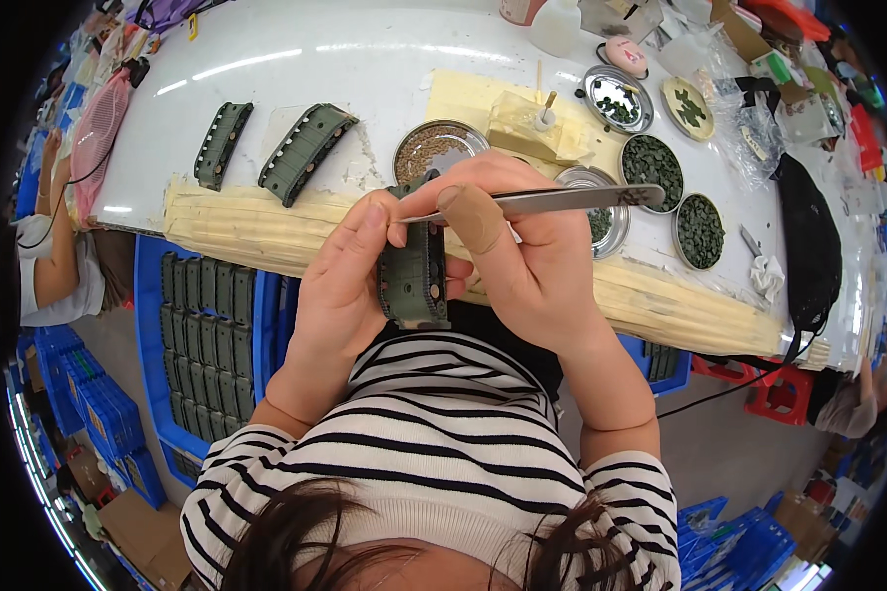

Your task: Assembling components of miniature model tanks by applying adhesive to wheels and treads.

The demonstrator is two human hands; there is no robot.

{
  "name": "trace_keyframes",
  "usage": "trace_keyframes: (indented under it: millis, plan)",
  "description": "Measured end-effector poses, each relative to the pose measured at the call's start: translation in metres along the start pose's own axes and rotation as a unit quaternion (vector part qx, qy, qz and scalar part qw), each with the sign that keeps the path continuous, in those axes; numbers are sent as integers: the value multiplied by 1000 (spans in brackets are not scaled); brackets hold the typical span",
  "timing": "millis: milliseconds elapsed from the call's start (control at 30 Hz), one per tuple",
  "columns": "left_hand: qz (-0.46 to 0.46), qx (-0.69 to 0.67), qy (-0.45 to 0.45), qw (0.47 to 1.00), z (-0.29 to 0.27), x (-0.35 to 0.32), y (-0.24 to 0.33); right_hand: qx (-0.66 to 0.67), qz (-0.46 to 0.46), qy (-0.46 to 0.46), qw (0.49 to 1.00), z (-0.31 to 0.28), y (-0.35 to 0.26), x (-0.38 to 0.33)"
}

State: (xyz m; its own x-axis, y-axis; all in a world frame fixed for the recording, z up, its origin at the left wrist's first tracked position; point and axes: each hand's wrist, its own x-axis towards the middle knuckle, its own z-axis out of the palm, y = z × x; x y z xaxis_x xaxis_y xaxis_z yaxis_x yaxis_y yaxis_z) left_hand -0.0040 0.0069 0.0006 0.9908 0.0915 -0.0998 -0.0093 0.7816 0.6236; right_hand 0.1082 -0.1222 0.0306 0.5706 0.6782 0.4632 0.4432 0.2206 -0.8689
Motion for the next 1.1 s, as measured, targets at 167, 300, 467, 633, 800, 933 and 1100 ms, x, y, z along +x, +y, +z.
trace_keyframes:
  millis: [167, 300, 467, 633, 800, 933, 1100]
  plan:
    - [121, 109, 40, 986, 3, 2, -8, -27, 14, 44, 999, 8, -11, -10]
    - [175, 162, 44, 970, 2, 5, -16, -44, -3, 43, 998, 9, -11, -11]
    - [188, 194, 51, 961, 4, 5, -17, -61, -25, 38, 997, 10, -7, -11]
    - [201, 211, 54, 955, 4, 6, -18, -64, -36, 35, 997, 10, -7, -10]
    - [190, 221, 43, 956, 3, 4, -17, -76, -21, 31, 996, 8, -11, -10]
    - [208, 224, 44, 951, 2, 6, -20, -82, -16, 36, 996, 8, -11, -11]
    - [209, 198, 61, 956, 5, 7, -21, -92, -40, 38, 994, 9, -8, -11]
